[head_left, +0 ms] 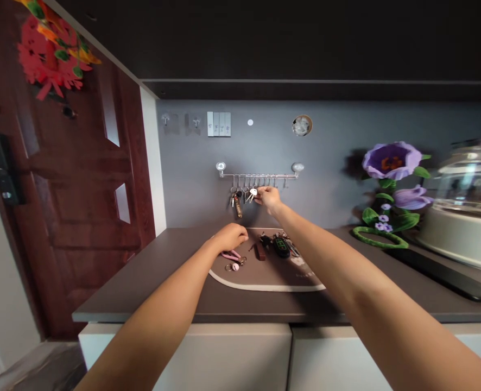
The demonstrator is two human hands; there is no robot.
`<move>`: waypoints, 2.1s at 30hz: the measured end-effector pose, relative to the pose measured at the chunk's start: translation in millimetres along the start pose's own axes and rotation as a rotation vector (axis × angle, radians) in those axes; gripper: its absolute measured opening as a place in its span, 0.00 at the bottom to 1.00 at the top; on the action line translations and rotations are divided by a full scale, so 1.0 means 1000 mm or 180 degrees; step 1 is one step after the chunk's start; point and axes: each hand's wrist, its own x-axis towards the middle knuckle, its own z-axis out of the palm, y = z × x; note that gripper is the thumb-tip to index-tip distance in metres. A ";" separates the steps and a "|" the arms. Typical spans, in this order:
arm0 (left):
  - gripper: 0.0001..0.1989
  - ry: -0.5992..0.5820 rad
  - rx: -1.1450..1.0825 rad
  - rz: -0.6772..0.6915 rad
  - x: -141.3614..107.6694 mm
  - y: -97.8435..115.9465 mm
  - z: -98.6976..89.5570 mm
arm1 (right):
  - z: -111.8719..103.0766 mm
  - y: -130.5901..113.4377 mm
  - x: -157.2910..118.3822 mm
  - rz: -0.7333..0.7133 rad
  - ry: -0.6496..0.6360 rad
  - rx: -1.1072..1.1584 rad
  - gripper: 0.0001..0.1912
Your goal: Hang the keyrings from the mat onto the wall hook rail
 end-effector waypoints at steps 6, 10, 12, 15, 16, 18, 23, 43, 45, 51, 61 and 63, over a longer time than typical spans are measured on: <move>0.10 0.0006 -0.0116 -0.0035 0.002 -0.006 0.003 | -0.003 0.005 0.000 0.0057 -0.0062 -0.0099 0.08; 0.11 -0.0009 -0.0157 0.0027 0.003 -0.009 0.004 | -0.004 0.008 0.001 0.0084 -0.0058 -0.0159 0.07; 0.11 -0.0012 -0.0169 0.0014 0.003 -0.009 0.004 | -0.004 0.009 0.001 0.0080 -0.0041 -0.0194 0.07; 0.10 -0.0014 -0.0201 -0.0026 0.002 -0.008 0.003 | -0.004 0.010 0.001 0.0055 -0.0013 -0.0247 0.07; 0.10 -0.0025 -0.0226 -0.0040 0.002 -0.007 0.003 | -0.004 0.011 0.001 0.0048 -0.0003 -0.0266 0.07; 0.10 -0.0050 -0.0315 -0.0060 0.001 -0.008 0.002 | -0.004 0.012 0.002 0.0038 0.0028 -0.0302 0.07; 0.11 -0.0097 -0.1042 -0.0121 0.003 -0.012 0.001 | -0.004 0.013 0.002 0.0023 0.0079 -0.0362 0.05; 0.15 0.0274 -0.2607 -0.0650 -0.035 -0.010 -0.020 | -0.024 0.029 -0.097 -0.0463 -0.0717 -0.1077 0.11; 0.16 0.0224 -0.2690 -0.0716 -0.044 -0.014 -0.017 | -0.027 0.034 -0.106 -0.0643 -0.0814 -0.1323 0.11; 0.19 -0.0453 -0.3090 -0.0741 -0.057 -0.019 -0.010 | -0.036 0.039 -0.118 -0.1186 -0.1022 -0.2458 0.10; 0.14 -0.0179 -0.1554 -0.0354 -0.049 -0.029 -0.004 | -0.032 0.041 -0.121 -0.1561 -0.1268 -0.3368 0.11; 0.14 -0.0114 -0.1486 -0.0396 -0.049 -0.030 -0.002 | -0.030 0.042 -0.121 -0.1545 -0.1261 -0.3423 0.12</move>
